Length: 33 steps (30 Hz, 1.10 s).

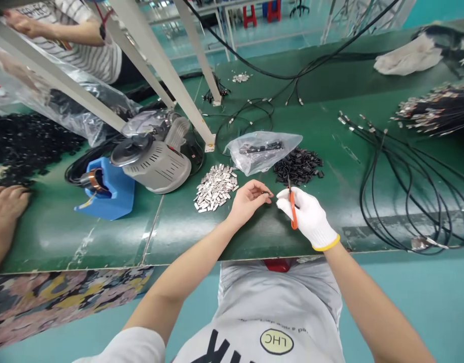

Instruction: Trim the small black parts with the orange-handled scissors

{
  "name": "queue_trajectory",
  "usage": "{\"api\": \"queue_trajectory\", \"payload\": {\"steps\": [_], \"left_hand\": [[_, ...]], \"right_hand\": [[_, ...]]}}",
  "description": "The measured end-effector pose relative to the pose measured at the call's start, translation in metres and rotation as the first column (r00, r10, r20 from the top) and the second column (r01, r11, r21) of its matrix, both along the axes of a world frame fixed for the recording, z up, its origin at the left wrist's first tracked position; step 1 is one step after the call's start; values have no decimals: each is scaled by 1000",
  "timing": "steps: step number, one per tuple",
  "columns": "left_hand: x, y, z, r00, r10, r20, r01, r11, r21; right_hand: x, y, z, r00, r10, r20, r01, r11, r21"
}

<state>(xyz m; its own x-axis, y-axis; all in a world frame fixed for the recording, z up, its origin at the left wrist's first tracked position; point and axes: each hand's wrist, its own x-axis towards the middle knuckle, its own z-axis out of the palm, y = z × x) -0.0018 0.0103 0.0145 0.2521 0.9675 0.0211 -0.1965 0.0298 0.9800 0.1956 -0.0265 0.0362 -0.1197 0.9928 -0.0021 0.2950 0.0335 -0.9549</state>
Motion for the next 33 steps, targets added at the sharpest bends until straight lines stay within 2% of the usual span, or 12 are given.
{"api": "queue_trajectory", "payload": {"steps": [2, 4, 8, 11, 16, 19, 25, 28, 33], "left_hand": [[1, 0, -3, 994, -3, -108, 8, 999, 50], [1, 1, -6, 983, -5, -184, 22, 996, 89], [4, 1, -12, 981, 36, -191, -17, 995, 100], [4, 3, -15, 981, 50, -188, -33, 995, 92], [3, 5, -18, 968, 17, -250, 29, 984, 178], [4, 4, -20, 970, 18, -243, 27, 983, 179], [6, 2, -19, 965, 31, -262, 13, 986, 166], [6, 3, -19, 977, 16, -214, 16, 990, 143], [7, 4, -20, 999, -11, -47, 14, 998, 53]], "right_hand": [[6, 2, 6, 950, 53, 306, -70, 997, 45], [12, 3, 12, 830, 78, 553, -156, 983, 96], [18, 5, 18, 605, 37, 796, -260, 953, 153], [21, 6, 17, 516, 14, 857, -276, 949, 151], [27, 7, 16, 409, 1, 912, -306, 942, 137], [31, 8, 16, 344, 18, 939, -341, 934, 107], [34, 10, 16, 305, 45, 951, -372, 925, 75], [32, 9, 21, 255, 70, 964, -377, 925, 32], [27, 5, 32, 158, 90, 983, -375, 927, -25]]}}
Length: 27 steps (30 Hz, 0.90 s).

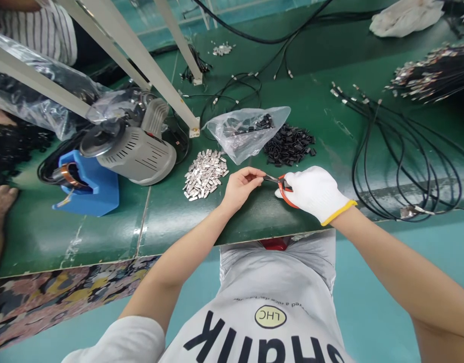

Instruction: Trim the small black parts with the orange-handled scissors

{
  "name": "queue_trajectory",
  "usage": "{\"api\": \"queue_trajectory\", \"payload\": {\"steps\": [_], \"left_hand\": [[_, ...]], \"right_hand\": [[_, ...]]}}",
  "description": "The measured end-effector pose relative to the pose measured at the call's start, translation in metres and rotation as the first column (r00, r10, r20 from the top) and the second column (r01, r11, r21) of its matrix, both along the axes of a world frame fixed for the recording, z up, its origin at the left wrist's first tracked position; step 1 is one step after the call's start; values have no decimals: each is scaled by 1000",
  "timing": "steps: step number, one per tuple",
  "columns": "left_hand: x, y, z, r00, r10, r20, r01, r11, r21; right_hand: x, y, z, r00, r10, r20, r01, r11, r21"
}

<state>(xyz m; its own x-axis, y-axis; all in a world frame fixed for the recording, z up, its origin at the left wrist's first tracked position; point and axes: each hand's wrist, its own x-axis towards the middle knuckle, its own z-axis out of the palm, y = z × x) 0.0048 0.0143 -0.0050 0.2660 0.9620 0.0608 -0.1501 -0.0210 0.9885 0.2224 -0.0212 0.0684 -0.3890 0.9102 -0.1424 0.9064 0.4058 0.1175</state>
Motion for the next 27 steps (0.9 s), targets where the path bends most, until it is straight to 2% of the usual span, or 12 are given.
{"api": "queue_trajectory", "payload": {"steps": [3, 9, 11, 13, 16, 18, 22, 25, 27], "left_hand": [[1, -1, 0, 998, 9, 67, -6, 999, -32], [2, 0, -1, 999, -1, 45, 4, 999, -50], [1, 0, -3, 1000, 9, -26, -9, 1000, 8], [-2, 1, -4, 984, 50, -172, -28, 992, 124], [-7, 2, -5, 897, 136, -421, 12, 943, 331], [-10, 2, -4, 835, 176, -521, 69, 906, 417], [-10, 0, -2, 788, 164, -593, 183, 858, 480], [-7, -3, -1, 741, 119, -661, 304, 818, 489], [-4, -5, -1, 714, 113, -691, 343, 804, 485]], "right_hand": [[-2, -1, 2, 1000, -8, 23, 8, 1000, -14], [-2, -1, 0, 1000, -20, 4, 20, 999, -25], [0, 0, -1, 999, -40, 3, 40, 999, -18], [3, 1, -3, 999, -51, -2, 51, 999, -4], [8, 3, -7, 998, -63, -18, 64, 998, 19], [10, 3, -10, 997, -74, -26, 75, 997, 34], [10, 1, -10, 999, -47, -12, 48, 998, 45], [8, -1, -8, 999, -39, 24, 38, 999, 36], [6, -1, -7, 998, -41, 44, 40, 999, 25]]}}
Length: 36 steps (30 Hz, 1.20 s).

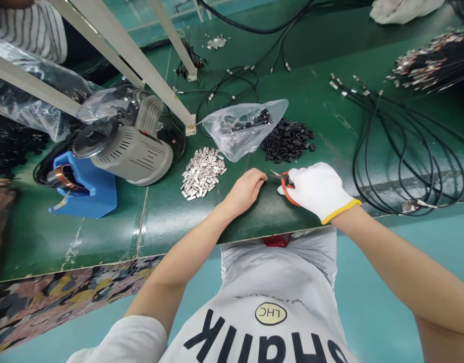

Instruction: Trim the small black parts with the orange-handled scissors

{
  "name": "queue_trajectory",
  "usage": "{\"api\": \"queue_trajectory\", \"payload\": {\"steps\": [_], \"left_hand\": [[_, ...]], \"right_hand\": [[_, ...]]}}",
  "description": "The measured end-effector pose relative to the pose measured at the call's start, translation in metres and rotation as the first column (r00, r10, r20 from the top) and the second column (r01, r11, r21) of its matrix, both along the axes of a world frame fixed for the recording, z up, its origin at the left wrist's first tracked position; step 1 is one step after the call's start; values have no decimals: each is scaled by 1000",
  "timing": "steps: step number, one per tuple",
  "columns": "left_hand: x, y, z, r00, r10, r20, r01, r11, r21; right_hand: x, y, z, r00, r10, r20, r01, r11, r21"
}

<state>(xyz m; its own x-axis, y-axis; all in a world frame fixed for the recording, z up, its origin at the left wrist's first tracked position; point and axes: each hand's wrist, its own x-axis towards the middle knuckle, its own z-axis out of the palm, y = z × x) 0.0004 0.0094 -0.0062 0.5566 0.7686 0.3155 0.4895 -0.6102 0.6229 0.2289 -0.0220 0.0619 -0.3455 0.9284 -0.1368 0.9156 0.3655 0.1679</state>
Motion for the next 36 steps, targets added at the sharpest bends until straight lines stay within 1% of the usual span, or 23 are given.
{"api": "queue_trajectory", "payload": {"steps": [7, 9, 10, 11, 12, 14, 15, 16, 17, 18, 21, 27, 32, 36], "left_hand": [[0, -1, 2, 997, 60, -56, -59, 998, 9], [-1, -1, 2, 997, 83, 0, -83, 995, -55], [-1, 0, 2, 992, 104, 68, -94, 987, -130], [-2, 1, 1, 979, 131, 158, -91, 967, -238], [-2, 2, 1, 950, 169, 261, -65, 929, -364], [-2, 5, 1, 856, 263, 446, 56, 809, -585], [-2, 6, 1, 804, 306, 510, 127, 750, -649], [-2, 6, 2, 760, 338, 555, 184, 707, -683], [-1, 7, 3, 729, 358, 584, 223, 682, -697], [-1, 6, 4, 709, 372, 600, 244, 669, -702], [2, 4, 6, 696, 381, 609, 262, 655, -709], [7, 2, 5, 673, 417, 610, 265, 634, -727], [8, 2, 6, 667, 428, 609, 247, 644, -724], [6, 3, 8, 673, 410, 616, 245, 662, -708]], "right_hand": [[0, 1, -1, 999, 5, 31, -5, 1000, -1], [0, 0, -1, 1000, -2, 20, 2, 1000, -6], [-1, -1, -1, 1000, -3, 9, 3, 1000, -10], [-2, -3, -1, 1000, -1, -4, 1, 1000, -14], [-4, -4, -1, 1000, 0, -17, 0, 1000, -17], [-7, -6, -1, 999, -6, -41, 5, 1000, -24], [-9, -7, -1, 999, -15, -49, 14, 999, -29], [-10, -8, -1, 998, -24, -54, 22, 999, -34], [-12, -9, 0, 998, -30, -57, 28, 999, -40], [-13, -9, 0, 998, -33, -59, 30, 999, -43], [-15, -9, 3, 998, -30, -62, 27, 998, -48], [-17, -7, 5, 997, -51, -63, 47, 997, -66], [-16, -5, 2, 997, -24, -72, 19, 998, -66], [-14, -4, -1, 997, -10, -77, 6, 998, -57]]}}
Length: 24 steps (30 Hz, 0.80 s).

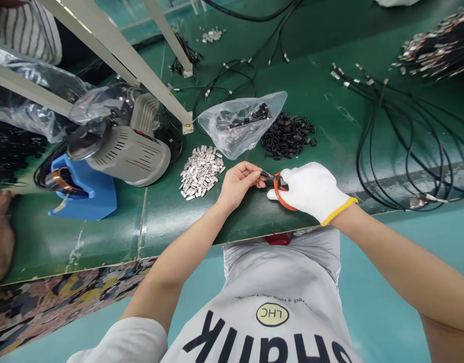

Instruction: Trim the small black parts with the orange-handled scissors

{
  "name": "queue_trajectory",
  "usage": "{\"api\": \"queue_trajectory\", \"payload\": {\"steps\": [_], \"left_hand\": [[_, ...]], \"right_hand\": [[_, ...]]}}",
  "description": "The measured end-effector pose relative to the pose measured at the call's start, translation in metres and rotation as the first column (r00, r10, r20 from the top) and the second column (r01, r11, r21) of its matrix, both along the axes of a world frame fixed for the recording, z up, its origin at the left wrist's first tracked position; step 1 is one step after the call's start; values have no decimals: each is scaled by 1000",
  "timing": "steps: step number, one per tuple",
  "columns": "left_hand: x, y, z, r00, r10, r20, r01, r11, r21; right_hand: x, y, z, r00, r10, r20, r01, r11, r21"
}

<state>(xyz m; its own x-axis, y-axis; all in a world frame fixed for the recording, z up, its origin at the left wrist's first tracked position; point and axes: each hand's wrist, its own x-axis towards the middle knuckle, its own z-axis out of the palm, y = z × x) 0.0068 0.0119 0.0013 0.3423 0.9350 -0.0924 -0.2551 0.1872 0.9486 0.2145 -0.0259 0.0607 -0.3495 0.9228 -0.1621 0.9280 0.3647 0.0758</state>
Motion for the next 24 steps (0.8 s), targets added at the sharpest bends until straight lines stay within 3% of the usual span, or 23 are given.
{"api": "queue_trajectory", "payload": {"steps": [9, 24], "left_hand": [[-1, 1, -3, 1000, -21, -8, 21, 1000, -9], [4, -3, -8, 998, 46, 47, -44, 998, -51]], "right_hand": [[-1, 2, -2, 1000, -9, -1, 9, 1000, 1], [-9, 4, 2, 1000, -19, -5, 19, 1000, -3]]}}
